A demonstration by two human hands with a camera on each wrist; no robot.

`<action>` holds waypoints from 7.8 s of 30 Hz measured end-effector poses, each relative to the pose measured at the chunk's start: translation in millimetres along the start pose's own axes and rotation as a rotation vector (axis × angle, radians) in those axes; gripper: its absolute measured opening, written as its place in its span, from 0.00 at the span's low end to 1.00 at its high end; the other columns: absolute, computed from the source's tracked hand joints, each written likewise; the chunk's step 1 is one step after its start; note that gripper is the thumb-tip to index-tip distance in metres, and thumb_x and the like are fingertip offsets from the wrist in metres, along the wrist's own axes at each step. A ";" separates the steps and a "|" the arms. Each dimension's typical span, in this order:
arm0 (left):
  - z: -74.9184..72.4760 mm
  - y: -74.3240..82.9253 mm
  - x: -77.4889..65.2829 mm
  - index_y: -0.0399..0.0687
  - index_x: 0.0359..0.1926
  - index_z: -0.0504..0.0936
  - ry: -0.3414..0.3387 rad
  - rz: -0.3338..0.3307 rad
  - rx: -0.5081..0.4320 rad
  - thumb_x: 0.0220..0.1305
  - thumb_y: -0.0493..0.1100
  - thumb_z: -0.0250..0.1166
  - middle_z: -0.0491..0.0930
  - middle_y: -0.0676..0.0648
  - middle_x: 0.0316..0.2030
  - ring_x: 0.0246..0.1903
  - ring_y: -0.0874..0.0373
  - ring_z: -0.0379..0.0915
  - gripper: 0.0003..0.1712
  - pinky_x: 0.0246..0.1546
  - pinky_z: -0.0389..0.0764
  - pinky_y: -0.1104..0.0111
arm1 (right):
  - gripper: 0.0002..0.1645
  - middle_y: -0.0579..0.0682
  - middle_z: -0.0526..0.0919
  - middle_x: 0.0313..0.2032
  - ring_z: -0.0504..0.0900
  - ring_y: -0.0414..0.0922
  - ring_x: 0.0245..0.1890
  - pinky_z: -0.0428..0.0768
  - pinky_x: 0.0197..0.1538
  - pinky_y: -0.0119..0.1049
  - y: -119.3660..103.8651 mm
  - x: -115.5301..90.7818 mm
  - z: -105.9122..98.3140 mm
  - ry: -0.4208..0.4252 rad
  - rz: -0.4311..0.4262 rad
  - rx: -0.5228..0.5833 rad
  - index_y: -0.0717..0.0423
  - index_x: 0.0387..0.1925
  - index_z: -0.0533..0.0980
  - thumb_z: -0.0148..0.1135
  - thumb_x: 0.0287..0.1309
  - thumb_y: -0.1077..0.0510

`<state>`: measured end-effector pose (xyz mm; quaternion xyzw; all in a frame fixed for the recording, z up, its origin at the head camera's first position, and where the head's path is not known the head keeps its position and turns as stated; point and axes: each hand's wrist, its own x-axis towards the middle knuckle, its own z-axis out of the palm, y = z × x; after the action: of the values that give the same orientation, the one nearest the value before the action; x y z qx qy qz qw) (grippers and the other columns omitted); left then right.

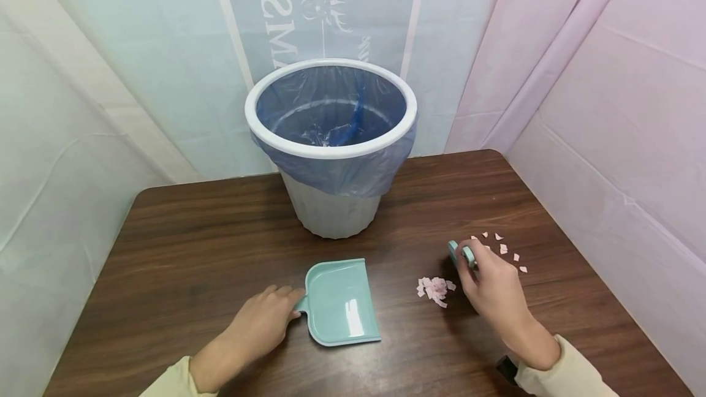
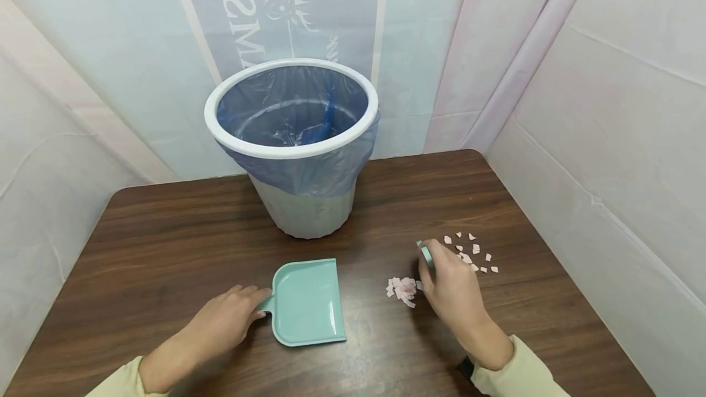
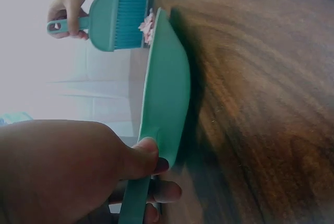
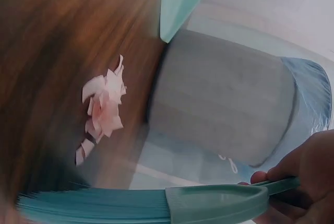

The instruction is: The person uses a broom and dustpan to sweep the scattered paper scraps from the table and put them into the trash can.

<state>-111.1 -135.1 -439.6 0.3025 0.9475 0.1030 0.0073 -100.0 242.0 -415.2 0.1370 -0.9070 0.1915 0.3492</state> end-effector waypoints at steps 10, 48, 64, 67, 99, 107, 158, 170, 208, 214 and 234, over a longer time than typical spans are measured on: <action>3.8 1.9 2.1 0.46 0.47 0.78 0.000 -0.007 0.015 0.57 0.40 0.66 0.80 0.49 0.37 0.33 0.53 0.74 0.16 0.31 0.80 0.61 | 0.10 0.44 0.80 0.25 0.74 0.38 0.22 0.75 0.23 0.40 -16.9 2.6 11.7 -0.031 0.042 0.056 0.51 0.30 0.73 0.63 0.48 0.67; 4.0 2.7 5.0 0.46 0.44 0.79 0.007 -0.016 0.001 0.56 0.40 0.67 0.80 0.48 0.35 0.33 0.50 0.76 0.13 0.32 0.80 0.58 | 0.13 0.40 0.75 0.26 0.76 0.34 0.25 0.78 0.25 0.28 -90.5 24.2 55.3 -0.157 0.096 0.461 0.48 0.30 0.72 0.59 0.52 0.70; 3.3 2.7 6.0 0.45 0.46 0.78 -0.023 -0.029 -0.001 0.57 0.41 0.67 0.80 0.47 0.37 0.35 0.49 0.76 0.15 0.33 0.80 0.57 | 0.11 0.41 0.76 0.26 0.77 0.35 0.27 0.78 0.28 0.24 -103.8 30.3 61.3 -0.136 0.105 0.531 0.48 0.29 0.72 0.58 0.55 0.68; 3.7 2.6 6.0 0.46 0.45 0.78 -0.024 -0.029 -0.003 0.57 0.41 0.67 0.80 0.48 0.36 0.35 0.49 0.76 0.14 0.32 0.80 0.57 | 0.10 0.40 0.77 0.26 0.78 0.34 0.27 0.78 0.28 0.25 -104.7 30.6 62.3 -0.128 0.099 0.545 0.49 0.30 0.73 0.57 0.55 0.68; 7.0 -0.3 5.2 0.47 0.43 0.78 0.007 -0.012 -0.013 0.55 0.41 0.68 0.79 0.49 0.35 0.33 0.49 0.75 0.14 0.31 0.80 0.58 | 0.09 0.50 0.83 0.31 0.83 0.43 0.33 0.80 0.27 0.30 -80.2 34.9 64.2 -0.057 0.194 0.807 0.54 0.31 0.72 0.58 0.57 0.70; 7.1 0.1 4.0 0.47 0.44 0.78 -0.005 -0.023 -0.020 0.56 0.41 0.67 0.80 0.48 0.36 0.34 0.50 0.76 0.14 0.32 0.80 0.58 | 0.08 0.50 0.84 0.33 0.84 0.44 0.35 0.81 0.28 0.29 -77.9 32.7 69.1 0.029 0.134 0.772 0.56 0.31 0.73 0.59 0.57 0.71; 11.8 -5.3 0.0 0.44 0.51 0.78 0.018 0.004 -0.019 0.58 0.42 0.66 0.80 0.46 0.41 0.38 0.49 0.77 0.19 0.36 0.81 0.58 | 0.10 0.51 0.84 0.28 0.84 0.39 0.30 0.79 0.25 0.24 -26.3 27.7 32.0 0.000 0.287 0.487 0.58 0.30 0.71 0.60 0.52 0.73; 18.2 -8.7 -2.7 0.46 0.52 0.77 0.045 0.021 -0.013 0.60 0.44 0.65 0.79 0.50 0.39 0.37 0.55 0.75 0.19 0.35 0.80 0.62 | 0.06 0.54 0.84 0.30 0.82 0.32 0.31 0.76 0.28 0.18 5.5 19.1 6.1 0.044 0.412 0.363 0.62 0.33 0.71 0.60 0.56 0.71; 4.7 -31.3 -30.2 0.44 0.50 0.74 0.155 -0.078 -0.043 0.59 0.41 0.66 0.77 0.56 0.36 0.31 0.66 0.64 0.18 0.35 0.76 0.68 | 0.05 0.48 0.84 0.30 0.80 0.27 0.30 0.75 0.27 0.17 36.3 8.3 -2.3 0.065 0.482 0.252 0.60 0.34 0.72 0.60 0.58 0.67; -3.2 -39.4 -36.9 0.45 0.49 0.73 0.184 -0.103 -0.068 0.58 0.39 0.66 0.77 0.56 0.34 0.31 0.67 0.67 0.18 0.33 0.76 0.68 | 0.04 0.48 0.84 0.31 0.79 0.26 0.30 0.76 0.26 0.18 35.9 7.8 -1.9 0.060 0.488 0.253 0.60 0.35 0.72 0.59 0.58 0.67; -59.0 -78.0 -53.7 0.40 0.51 0.72 0.158 -0.193 -0.089 0.61 0.37 0.63 0.79 0.48 0.34 0.35 0.55 0.75 0.17 0.33 0.80 0.59 | 0.05 0.51 0.84 0.31 0.79 0.28 0.29 0.75 0.26 0.18 35.5 8.8 -3.3 0.053 0.493 0.261 0.61 0.35 0.72 0.60 0.59 0.64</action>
<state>-116.3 -239.3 -400.1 0.2001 0.9644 0.1672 -0.0443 -118.0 274.0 -415.8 -0.0488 -0.8711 0.3896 0.2951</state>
